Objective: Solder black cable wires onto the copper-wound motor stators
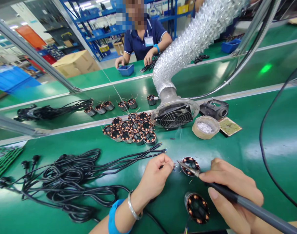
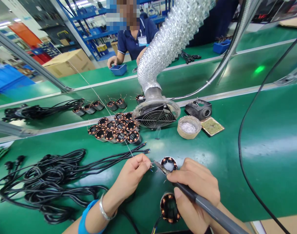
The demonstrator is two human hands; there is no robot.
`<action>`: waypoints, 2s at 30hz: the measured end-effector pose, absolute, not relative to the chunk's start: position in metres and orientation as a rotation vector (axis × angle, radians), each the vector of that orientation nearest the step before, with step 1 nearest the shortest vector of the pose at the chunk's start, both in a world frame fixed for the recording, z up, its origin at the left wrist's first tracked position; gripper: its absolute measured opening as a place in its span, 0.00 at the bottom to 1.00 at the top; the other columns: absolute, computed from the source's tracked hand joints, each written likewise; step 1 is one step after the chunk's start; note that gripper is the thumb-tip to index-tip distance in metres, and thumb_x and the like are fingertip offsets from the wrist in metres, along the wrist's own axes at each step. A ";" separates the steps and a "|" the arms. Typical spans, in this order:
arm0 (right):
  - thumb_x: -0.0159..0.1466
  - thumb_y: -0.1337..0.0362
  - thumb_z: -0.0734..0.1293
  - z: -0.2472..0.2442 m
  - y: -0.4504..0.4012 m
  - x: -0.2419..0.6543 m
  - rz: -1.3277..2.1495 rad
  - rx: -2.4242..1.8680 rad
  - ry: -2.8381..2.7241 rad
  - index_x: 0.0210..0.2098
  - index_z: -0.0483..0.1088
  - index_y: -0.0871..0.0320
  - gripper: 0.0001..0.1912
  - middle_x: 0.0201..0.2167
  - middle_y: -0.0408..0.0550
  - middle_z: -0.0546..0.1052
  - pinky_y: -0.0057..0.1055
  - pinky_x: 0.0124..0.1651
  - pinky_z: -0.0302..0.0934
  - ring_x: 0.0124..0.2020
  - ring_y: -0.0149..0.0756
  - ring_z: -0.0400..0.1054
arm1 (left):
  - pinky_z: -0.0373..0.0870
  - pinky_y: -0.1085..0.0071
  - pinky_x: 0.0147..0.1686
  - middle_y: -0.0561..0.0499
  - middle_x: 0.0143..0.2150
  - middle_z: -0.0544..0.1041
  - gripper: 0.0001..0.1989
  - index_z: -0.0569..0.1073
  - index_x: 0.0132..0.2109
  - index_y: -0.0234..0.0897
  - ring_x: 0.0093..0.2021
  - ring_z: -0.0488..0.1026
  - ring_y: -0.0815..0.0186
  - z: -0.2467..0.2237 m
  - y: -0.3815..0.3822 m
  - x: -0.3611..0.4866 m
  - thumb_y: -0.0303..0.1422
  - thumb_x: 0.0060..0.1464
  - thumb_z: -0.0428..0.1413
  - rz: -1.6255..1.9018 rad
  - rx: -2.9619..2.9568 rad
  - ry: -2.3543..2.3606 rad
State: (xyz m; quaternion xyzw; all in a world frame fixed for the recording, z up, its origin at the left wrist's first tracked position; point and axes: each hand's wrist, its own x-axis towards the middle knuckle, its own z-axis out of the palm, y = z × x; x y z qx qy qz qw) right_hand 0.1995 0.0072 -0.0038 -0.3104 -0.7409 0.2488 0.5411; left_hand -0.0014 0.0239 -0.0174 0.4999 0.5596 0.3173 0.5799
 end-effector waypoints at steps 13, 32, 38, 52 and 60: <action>0.57 0.75 0.61 -0.002 0.008 0.197 0.593 -0.714 -1.794 0.41 0.72 0.60 0.15 0.25 0.46 0.72 0.33 0.25 0.53 0.22 0.32 0.61 | 0.50 0.75 0.24 0.60 0.21 0.57 0.09 0.66 0.28 0.37 0.22 0.49 0.72 -0.020 0.023 -0.002 0.35 0.55 0.52 0.749 1.138 1.293; 0.57 0.74 0.62 -0.007 0.005 0.200 0.593 -0.715 -1.748 0.43 0.72 0.60 0.15 0.26 0.46 0.72 0.35 0.26 0.53 0.23 0.33 0.60 | 0.50 0.75 0.24 0.61 0.21 0.56 0.10 0.66 0.28 0.37 0.22 0.49 0.73 -0.018 0.023 -0.002 0.37 0.54 0.53 0.753 1.117 1.302; 0.58 0.74 0.62 -0.004 0.006 0.199 0.593 -0.736 -1.738 0.43 0.72 0.60 0.15 0.26 0.46 0.72 0.35 0.26 0.54 0.22 0.34 0.61 | 0.51 0.75 0.24 0.61 0.20 0.56 0.11 0.66 0.27 0.37 0.22 0.49 0.73 -0.017 0.023 -0.002 0.37 0.54 0.54 0.748 1.120 1.305; 0.60 0.73 0.63 -0.007 0.011 0.201 0.502 -0.784 -1.756 0.49 0.71 0.57 0.18 0.26 0.46 0.74 0.34 0.25 0.61 0.24 0.36 0.67 | 0.48 0.75 0.23 0.61 0.20 0.55 0.11 0.66 0.28 0.37 0.21 0.48 0.73 -0.017 0.023 -0.003 0.39 0.55 0.54 0.737 1.100 1.280; 0.65 0.76 0.64 -0.020 0.026 0.179 0.519 -0.815 -1.999 0.51 0.71 0.56 0.17 0.30 0.44 0.77 0.28 0.31 0.66 0.27 0.30 0.70 | 0.50 0.74 0.26 0.59 0.24 0.55 0.16 0.65 0.31 0.37 0.25 0.49 0.71 -0.020 0.021 -0.009 0.43 0.61 0.51 0.656 1.177 1.104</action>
